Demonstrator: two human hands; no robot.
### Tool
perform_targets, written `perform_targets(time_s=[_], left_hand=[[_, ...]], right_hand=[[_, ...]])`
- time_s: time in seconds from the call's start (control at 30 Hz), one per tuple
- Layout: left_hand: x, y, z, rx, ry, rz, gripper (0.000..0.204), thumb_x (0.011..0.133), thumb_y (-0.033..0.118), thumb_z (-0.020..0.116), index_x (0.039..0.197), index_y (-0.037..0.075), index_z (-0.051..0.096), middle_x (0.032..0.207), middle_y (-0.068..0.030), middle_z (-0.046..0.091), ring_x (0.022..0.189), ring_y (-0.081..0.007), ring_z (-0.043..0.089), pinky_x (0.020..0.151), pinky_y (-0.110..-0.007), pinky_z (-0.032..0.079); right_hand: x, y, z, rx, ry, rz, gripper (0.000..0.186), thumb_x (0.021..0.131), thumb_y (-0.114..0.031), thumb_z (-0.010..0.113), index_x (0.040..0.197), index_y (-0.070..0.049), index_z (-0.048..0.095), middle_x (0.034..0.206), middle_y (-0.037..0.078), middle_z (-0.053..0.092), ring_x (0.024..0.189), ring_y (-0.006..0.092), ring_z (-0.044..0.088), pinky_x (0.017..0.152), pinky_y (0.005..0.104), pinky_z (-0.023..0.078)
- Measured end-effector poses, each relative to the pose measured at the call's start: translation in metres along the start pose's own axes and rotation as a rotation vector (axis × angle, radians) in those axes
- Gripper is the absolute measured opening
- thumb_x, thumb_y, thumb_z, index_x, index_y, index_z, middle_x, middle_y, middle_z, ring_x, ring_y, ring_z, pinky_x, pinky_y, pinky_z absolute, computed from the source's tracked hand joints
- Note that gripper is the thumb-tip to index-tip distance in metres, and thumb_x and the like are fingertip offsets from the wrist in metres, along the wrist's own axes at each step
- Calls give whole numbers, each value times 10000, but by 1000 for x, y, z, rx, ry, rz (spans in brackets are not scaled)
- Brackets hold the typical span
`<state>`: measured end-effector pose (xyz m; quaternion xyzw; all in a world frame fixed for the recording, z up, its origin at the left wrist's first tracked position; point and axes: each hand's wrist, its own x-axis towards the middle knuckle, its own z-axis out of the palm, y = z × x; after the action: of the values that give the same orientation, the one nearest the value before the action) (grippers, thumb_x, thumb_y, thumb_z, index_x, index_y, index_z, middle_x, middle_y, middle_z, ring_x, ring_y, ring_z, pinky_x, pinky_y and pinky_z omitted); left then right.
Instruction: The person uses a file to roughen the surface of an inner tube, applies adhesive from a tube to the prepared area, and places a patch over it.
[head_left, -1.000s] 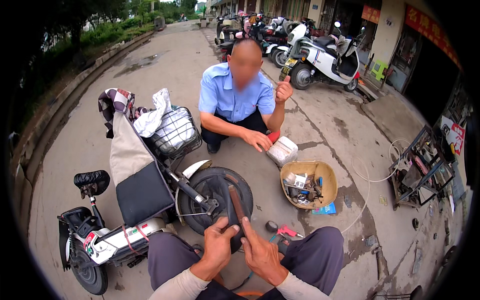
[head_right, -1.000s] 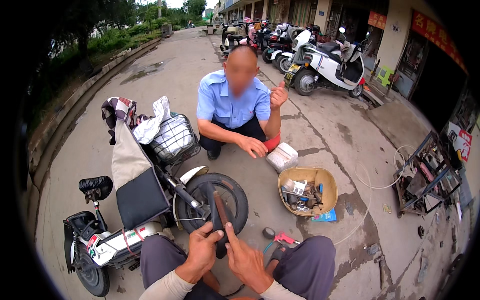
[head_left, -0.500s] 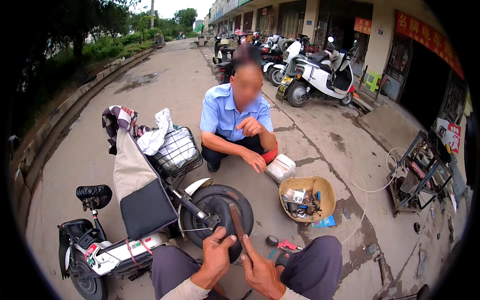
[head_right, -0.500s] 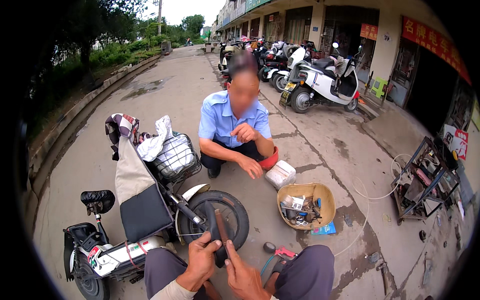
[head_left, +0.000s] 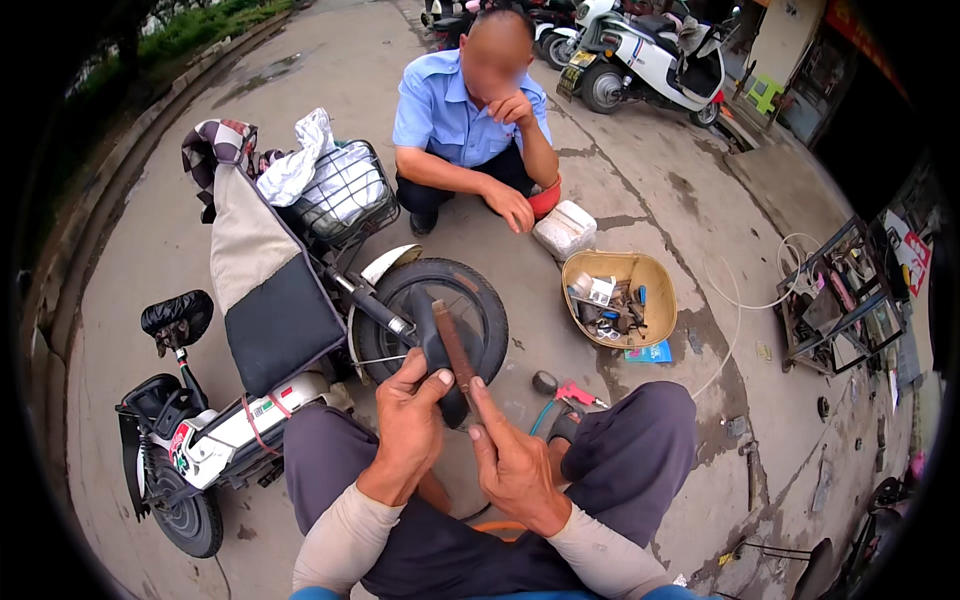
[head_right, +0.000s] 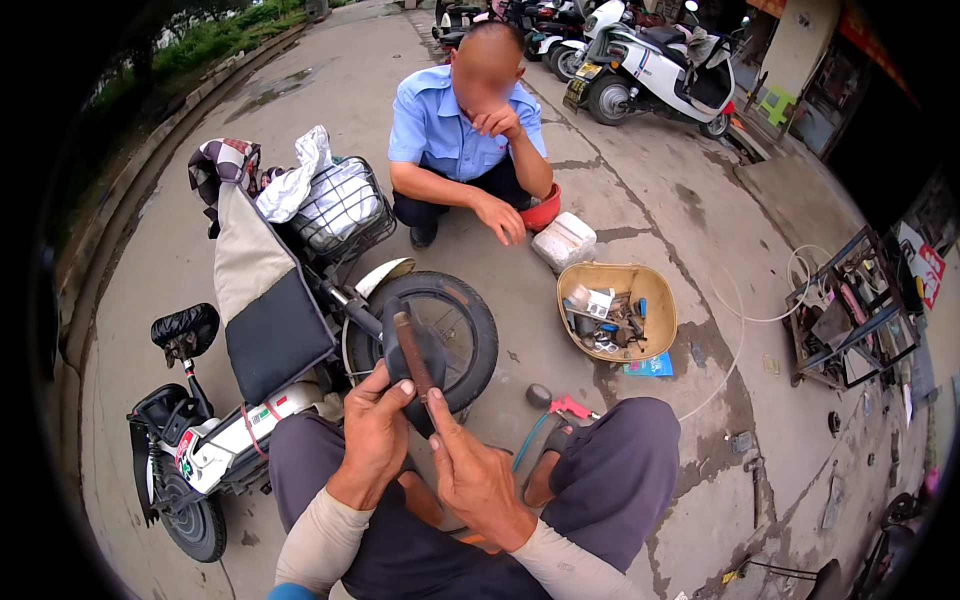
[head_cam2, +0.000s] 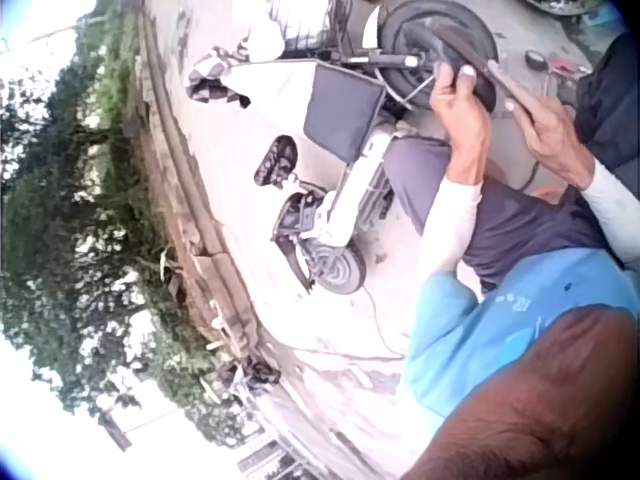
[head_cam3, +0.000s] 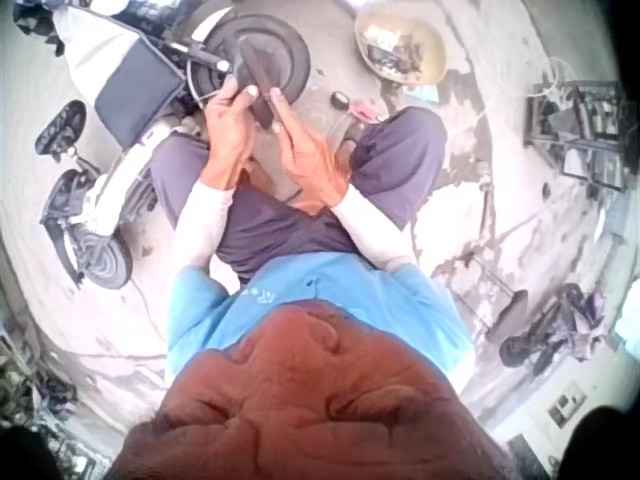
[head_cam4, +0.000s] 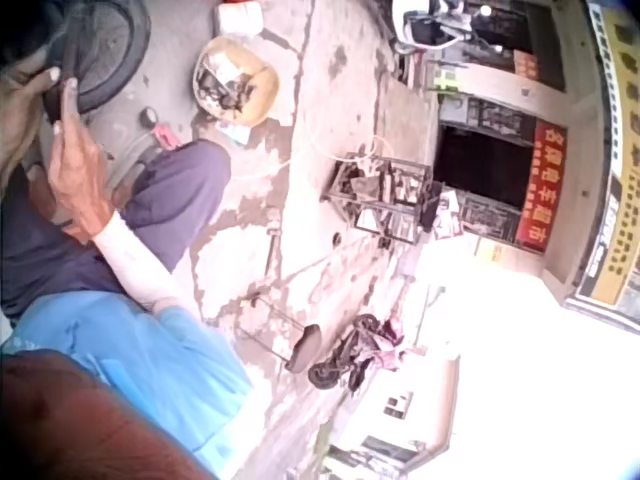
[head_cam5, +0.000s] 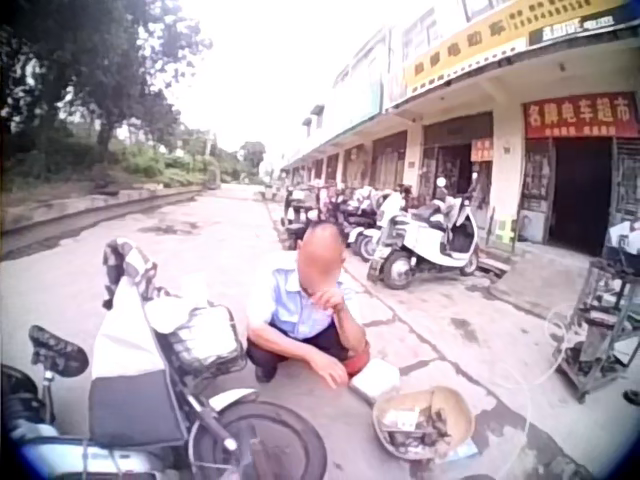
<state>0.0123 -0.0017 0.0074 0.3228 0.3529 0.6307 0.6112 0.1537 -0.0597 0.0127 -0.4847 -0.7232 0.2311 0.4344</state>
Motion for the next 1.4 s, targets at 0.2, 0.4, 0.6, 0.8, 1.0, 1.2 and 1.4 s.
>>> perform_targets(time_s=[0.2, 0.4, 0.6, 0.8, 1.0, 1.2, 1.4], left_hand=[[0, 6, -1, 39, -19, 16, 294, 953, -95, 560, 1215, -62, 690, 1163, -24, 606, 1056, -112, 603, 965, -278, 476], [1, 0, -6, 63, -51, 78, 333, 957, -83, 559, 1267, -63, 683, 1226, -48, 638, 1096, -139, 628, 1003, -297, 483], [0, 3, 2, -7, -13, 17, 262, 948, -113, 551, 1159, -71, 701, 1095, 5, 562, 1019, -84, 558, 936, -240, 444], [1, 0, 7, 33, -27, 44, 306, 936, -123, 544, 1188, -68, 708, 1108, -5, 566, 1050, -93, 563, 944, -246, 444], [0, -2, -10, 137, -59, 50, 355, 930, -108, 536, 1245, -62, 693, 1166, -20, 590, 1101, -128, 591, 989, -283, 463], [0, -2, 1, 73, -9, 57, 265, 916, -104, 552, 1124, -61, 709, 1087, 2, 554, 980, -81, 537, 888, -225, 426], [-4, 6, 8, 58, 19, 60, 235, 913, -116, 552, 1091, -64, 696, 1064, 9, 517, 1004, -68, 508, 887, -206, 404]], right_hand=[[20, 6, 0, 34, -49, 37, 611, 996, -61, 625, 1580, -110, 452, 1146, 224, 739, 805, 410, 723, 666, 445, 565], [15, -13, -4, 10, -23, 58, 580, 998, -27, 610, 1559, -53, 466, 1068, 241, 744, 796, 339, 746, 703, 417, 558], [45, -7, -23, 98, -30, 60, 544, 1013, -10, 589, 1541, 24, 463, 1127, 260, 741, 829, 282, 770, 756, 392, 572], [-2, 1, -3, 7, 21, 0, 617, 985, -34, 627, 1575, -72, 449, 1078, 196, 749, 801, 387, 735, 665, 433, 562], [28, -5, -5, 43, -12, 19, 581, 1014, -67, 616, 1574, -102, 465, 869, 242, 701, 676, 354, 693, 627, 423, 503], [4, -6, -5, -23, 38, 21, 582, 1012, -76, 613, 1575, -111, 471, 792, 216, 716, 583, 311, 664, 600, 415, 495], [46, -4, -20, 108, 1, 19, 579, 1005, -53, 614, 1565, -76, 467, 1047, 253, 725, 764, 392, 725, 658, 436, 541]])
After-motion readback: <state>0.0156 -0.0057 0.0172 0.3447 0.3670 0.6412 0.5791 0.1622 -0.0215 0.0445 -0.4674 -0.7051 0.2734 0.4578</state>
